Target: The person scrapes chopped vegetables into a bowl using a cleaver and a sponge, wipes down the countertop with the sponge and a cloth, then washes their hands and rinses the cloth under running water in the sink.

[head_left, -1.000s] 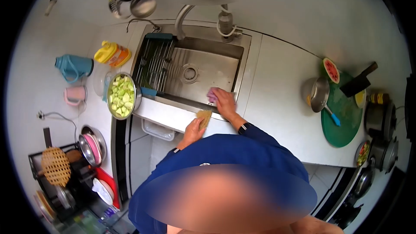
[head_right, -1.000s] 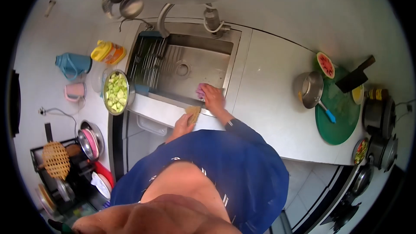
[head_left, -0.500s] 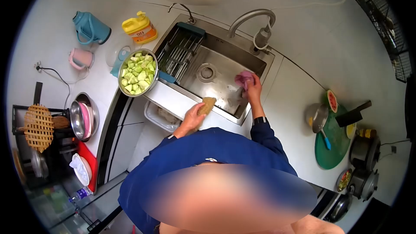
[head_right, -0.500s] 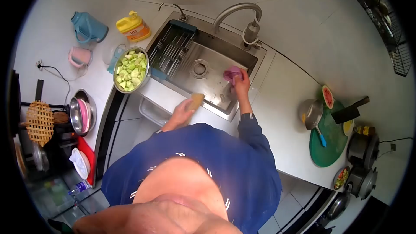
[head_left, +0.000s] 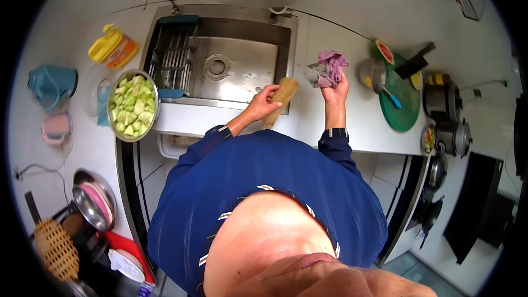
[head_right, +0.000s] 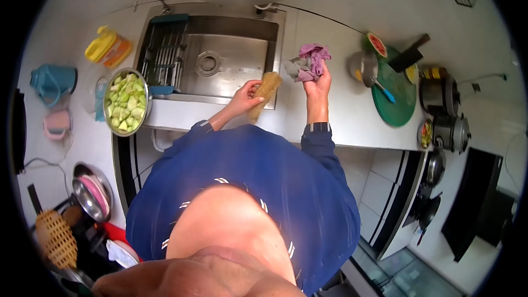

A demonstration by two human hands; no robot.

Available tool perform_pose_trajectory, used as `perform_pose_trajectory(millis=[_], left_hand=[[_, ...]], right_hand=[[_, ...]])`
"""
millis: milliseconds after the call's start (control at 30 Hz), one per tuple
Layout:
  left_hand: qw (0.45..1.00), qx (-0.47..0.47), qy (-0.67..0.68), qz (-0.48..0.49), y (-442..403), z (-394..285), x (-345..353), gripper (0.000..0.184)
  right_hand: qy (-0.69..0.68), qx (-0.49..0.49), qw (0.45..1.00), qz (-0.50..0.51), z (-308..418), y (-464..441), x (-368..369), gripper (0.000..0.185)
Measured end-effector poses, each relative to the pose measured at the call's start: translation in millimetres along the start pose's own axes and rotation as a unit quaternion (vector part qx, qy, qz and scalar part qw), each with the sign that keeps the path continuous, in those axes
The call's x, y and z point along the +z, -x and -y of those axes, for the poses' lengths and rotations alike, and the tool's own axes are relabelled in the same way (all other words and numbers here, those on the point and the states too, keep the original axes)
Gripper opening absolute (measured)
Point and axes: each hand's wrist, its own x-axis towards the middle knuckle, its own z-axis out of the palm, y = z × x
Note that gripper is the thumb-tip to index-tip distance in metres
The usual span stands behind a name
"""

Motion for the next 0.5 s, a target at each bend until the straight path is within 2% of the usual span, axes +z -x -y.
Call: perform_pose_trajectory(millis=[67,100,133,200,233,333,367,400,433,467,500], left_hand=[[0.998,0.025,-0.003,0.051,-15.5,-3.8,22.1,0.066],[0.990,0.051,-0.116,0.063,-22.4,-4.6,23.9,0.069],[0.995,0.021,-0.088,0.049,-34.6,3.6,26.9,0.072],[0.985,-0.113,0.133,0.016,-59.3,11.4,20.2,0.065],[0.960,-0.134,0.246,0.002,-54.1,-15.7,12.5,0.067],[0.887,-0.158,0.435,0.011,-69.1,-34.0,-10.6,0.072],[0.872,-0.142,0.469,0.021,-69.4,-42.1,-17.8,0.073],[0.855,-0.124,0.502,0.031,-68.4,-59.1,-23.7,0.074],[0.838,-0.103,0.534,0.043,-66.2,-71.7,-29.9,0.076],[0.844,-0.080,0.527,0.060,-62.2,-77.1,-36.2,0.074],[0.849,-0.056,0.520,0.078,-57.8,-81.3,-41.6,0.073]], right_hand=[[-0.003,-0.020,1.000,0.005,9.8,8.8,-0.5,0.035],[0.002,-0.025,1.000,-0.016,12.0,9.3,-1.6,0.035],[0.002,-0.022,1.000,-0.013,12.3,12.9,-1.2,0.035],[0.004,-0.009,1.000,0.002,7.6,18.4,2.9,0.035],[-0.007,0.029,1.000,0.011,2.0,22.7,6.9,0.035],[0.056,0.100,0.992,0.062,-26.5,39.9,36.1,0.037],[0.101,0.119,0.982,0.108,-36.6,41.7,43.9,0.041],[0.200,0.091,0.960,0.175,-46.6,40.4,49.8,0.043],[0.334,0.042,0.918,0.207,-54.5,44.2,62.3,0.043],[0.461,-0.012,0.856,0.236,-60.9,48.4,74.3,0.043],[0.517,-0.069,0.817,0.246,-69.8,45.6,78.3,0.043]])
